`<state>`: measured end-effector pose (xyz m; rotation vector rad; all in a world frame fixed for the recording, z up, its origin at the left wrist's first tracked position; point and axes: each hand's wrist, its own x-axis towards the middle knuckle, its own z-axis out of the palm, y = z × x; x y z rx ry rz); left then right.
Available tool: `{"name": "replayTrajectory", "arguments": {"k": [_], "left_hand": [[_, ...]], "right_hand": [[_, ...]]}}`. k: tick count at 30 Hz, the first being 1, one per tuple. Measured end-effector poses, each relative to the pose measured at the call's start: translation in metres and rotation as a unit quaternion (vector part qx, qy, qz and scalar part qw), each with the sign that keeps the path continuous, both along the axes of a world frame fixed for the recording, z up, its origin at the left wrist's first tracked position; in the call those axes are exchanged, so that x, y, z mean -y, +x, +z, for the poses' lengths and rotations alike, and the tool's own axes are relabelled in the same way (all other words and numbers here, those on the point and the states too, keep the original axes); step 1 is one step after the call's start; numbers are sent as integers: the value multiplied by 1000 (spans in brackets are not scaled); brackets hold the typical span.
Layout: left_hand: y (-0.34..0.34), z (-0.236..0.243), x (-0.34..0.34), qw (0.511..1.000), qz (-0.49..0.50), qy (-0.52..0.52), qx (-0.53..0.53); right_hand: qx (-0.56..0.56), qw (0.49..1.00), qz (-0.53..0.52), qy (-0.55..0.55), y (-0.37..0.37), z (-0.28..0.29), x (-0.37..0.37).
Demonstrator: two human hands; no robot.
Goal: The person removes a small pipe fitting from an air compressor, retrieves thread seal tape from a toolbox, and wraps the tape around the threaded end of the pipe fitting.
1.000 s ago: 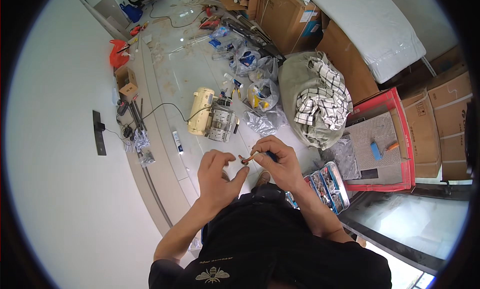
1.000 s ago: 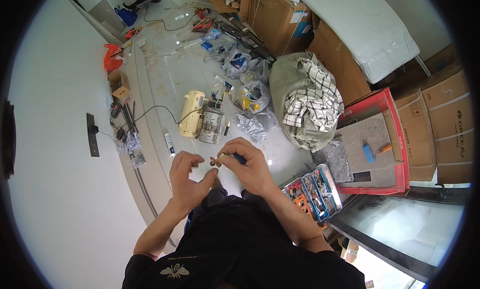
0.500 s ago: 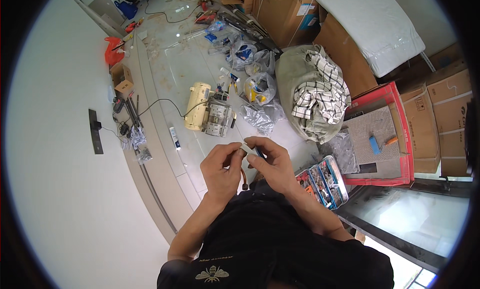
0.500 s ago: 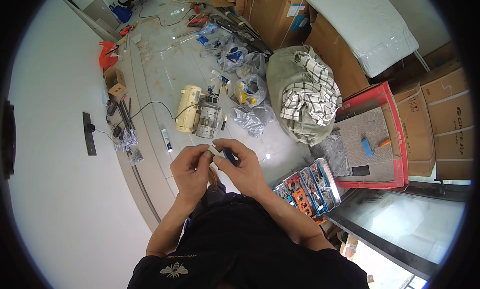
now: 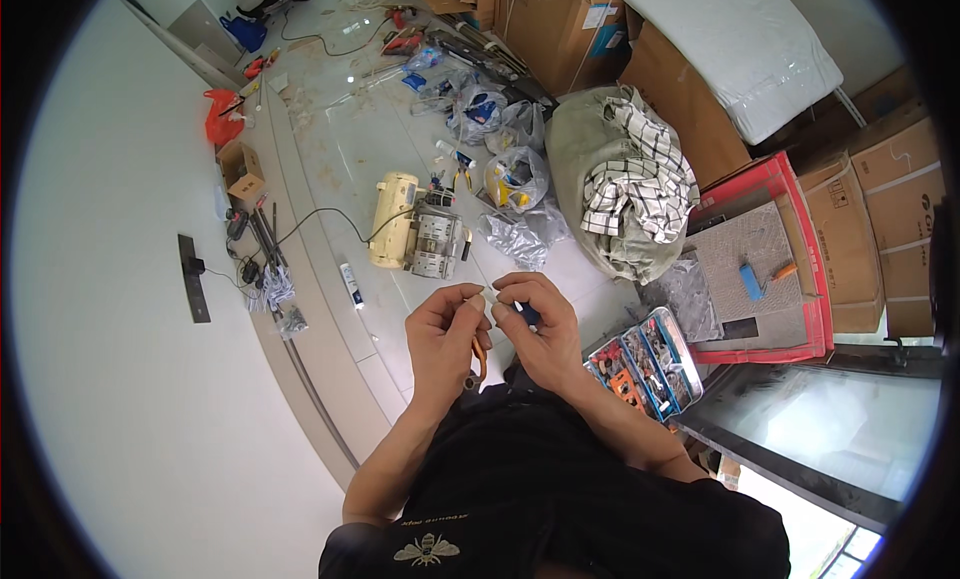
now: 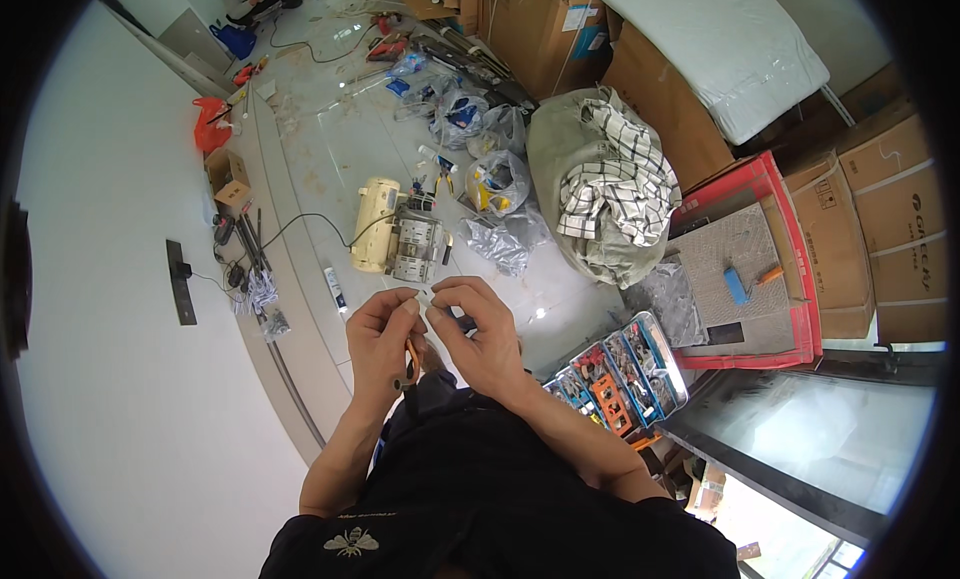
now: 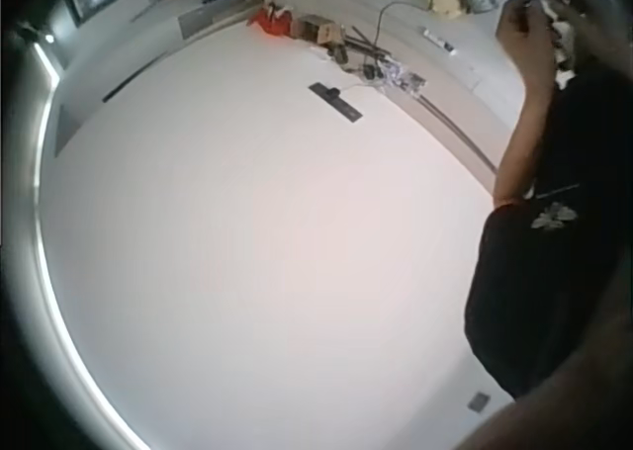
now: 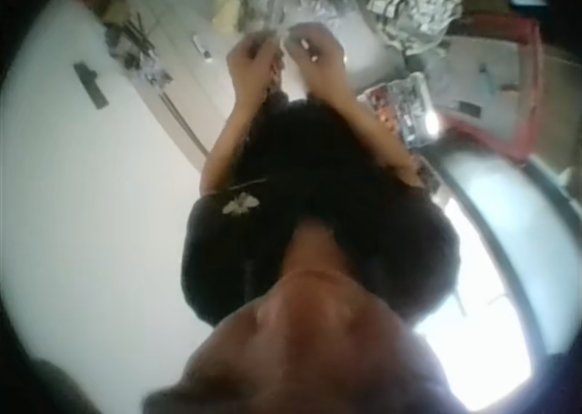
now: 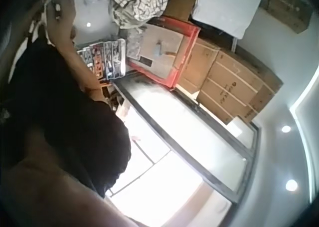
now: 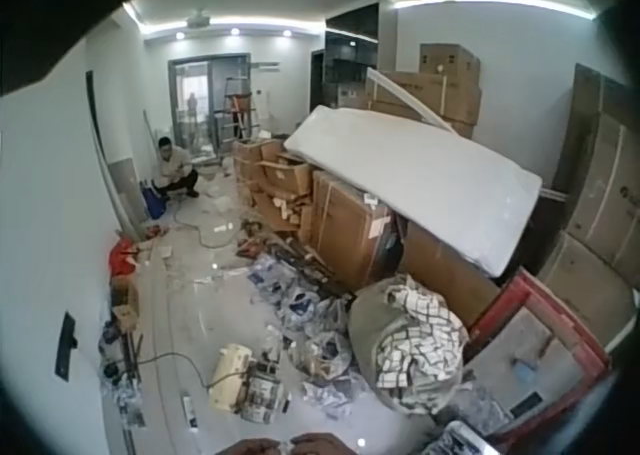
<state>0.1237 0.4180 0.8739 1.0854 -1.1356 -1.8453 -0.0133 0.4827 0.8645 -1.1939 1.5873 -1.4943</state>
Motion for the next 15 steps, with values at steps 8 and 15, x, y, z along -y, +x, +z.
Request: {"name": "replayTrajectory", "arguments": {"k": [8,15], "left_hand": [[10,-10,11,978,-58,158,-120],[13,-16,14,932,-72,291,-205]], "right_hand": [[-25,1000,11,-7,-6,2,2],[-30,999,30,1,-13,4,4]]}}
